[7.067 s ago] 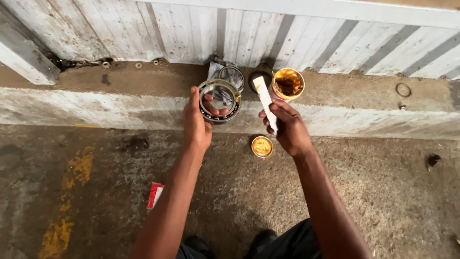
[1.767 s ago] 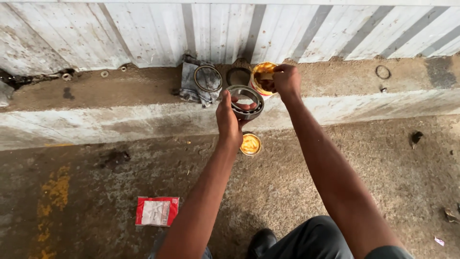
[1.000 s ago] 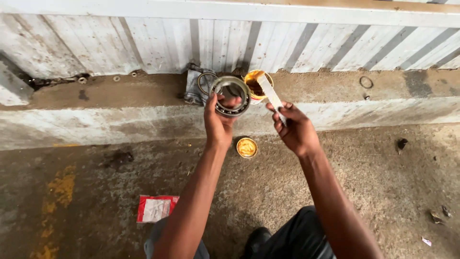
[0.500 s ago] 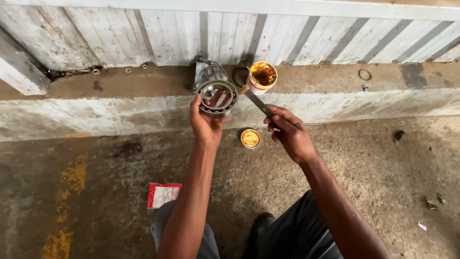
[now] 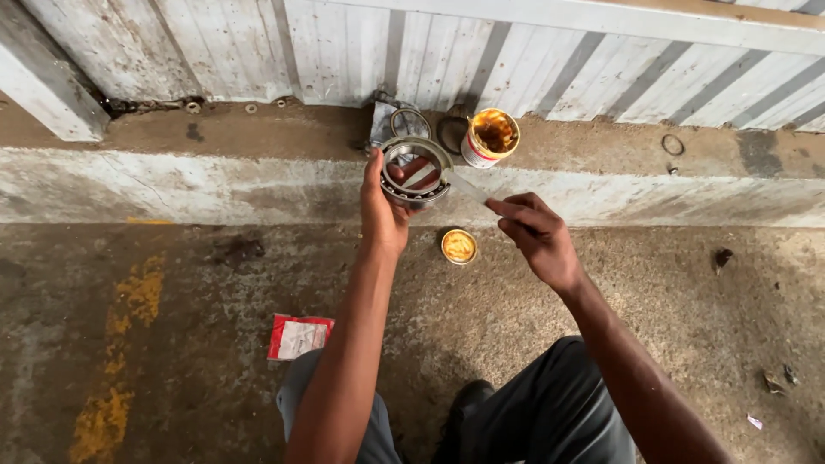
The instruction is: Cleaning a ball bearing with a rag and applying grease using a spatula.
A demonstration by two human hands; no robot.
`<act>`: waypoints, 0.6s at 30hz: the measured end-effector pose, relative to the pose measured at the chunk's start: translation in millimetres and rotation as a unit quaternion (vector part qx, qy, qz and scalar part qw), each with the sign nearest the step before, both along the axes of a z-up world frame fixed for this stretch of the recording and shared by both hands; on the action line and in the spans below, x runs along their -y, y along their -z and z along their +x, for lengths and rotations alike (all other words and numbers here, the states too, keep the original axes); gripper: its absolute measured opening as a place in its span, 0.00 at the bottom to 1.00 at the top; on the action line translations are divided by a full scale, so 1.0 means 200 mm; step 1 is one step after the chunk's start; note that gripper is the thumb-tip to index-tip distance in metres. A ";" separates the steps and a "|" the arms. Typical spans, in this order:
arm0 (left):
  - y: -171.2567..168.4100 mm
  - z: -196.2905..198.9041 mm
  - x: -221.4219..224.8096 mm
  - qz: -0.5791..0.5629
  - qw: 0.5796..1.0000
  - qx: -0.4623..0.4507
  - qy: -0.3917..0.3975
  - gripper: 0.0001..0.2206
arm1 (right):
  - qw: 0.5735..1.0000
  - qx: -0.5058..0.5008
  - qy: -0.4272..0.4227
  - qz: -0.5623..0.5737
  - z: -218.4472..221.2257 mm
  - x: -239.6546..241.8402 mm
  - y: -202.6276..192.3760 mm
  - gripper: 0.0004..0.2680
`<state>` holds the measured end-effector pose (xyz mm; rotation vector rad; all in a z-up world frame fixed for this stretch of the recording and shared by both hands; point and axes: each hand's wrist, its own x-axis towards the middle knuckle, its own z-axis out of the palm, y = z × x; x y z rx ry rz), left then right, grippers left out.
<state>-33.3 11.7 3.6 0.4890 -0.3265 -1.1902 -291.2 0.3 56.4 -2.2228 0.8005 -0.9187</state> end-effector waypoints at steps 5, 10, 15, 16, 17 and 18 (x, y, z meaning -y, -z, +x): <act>0.01 0.01 0.00 -0.024 0.999 0.024 0.005 0.18 | 0.980 -0.079 -0.059 -0.172 -0.07 0.11 -0.04 0.10; 0.03 0.03 0.01 -0.040 0.999 0.034 0.008 0.17 | 0.974 -0.183 -0.046 -0.121 -0.16 0.11 -0.20 0.09; -0.02 -0.02 0.02 -0.006 0.992 0.120 -0.028 0.14 | 0.995 -0.071 -0.027 -0.058 -0.15 0.09 -0.23 0.10; 0.00 -0.02 0.03 -0.006 0.992 0.121 -0.028 0.14 | 0.996 -0.070 -0.027 -0.057 -0.13 0.08 -0.23 0.10; 0.02 -0.03 0.04 -0.057 0.994 0.094 -0.022 0.12 | 0.995 -0.083 -0.014 -0.059 -0.12 0.08 -0.23 0.10; 0.04 -0.03 0.06 -0.107 0.992 0.066 -0.016 0.15 | 0.994 -0.096 -0.001 -0.060 -0.10 0.07 -0.23 0.10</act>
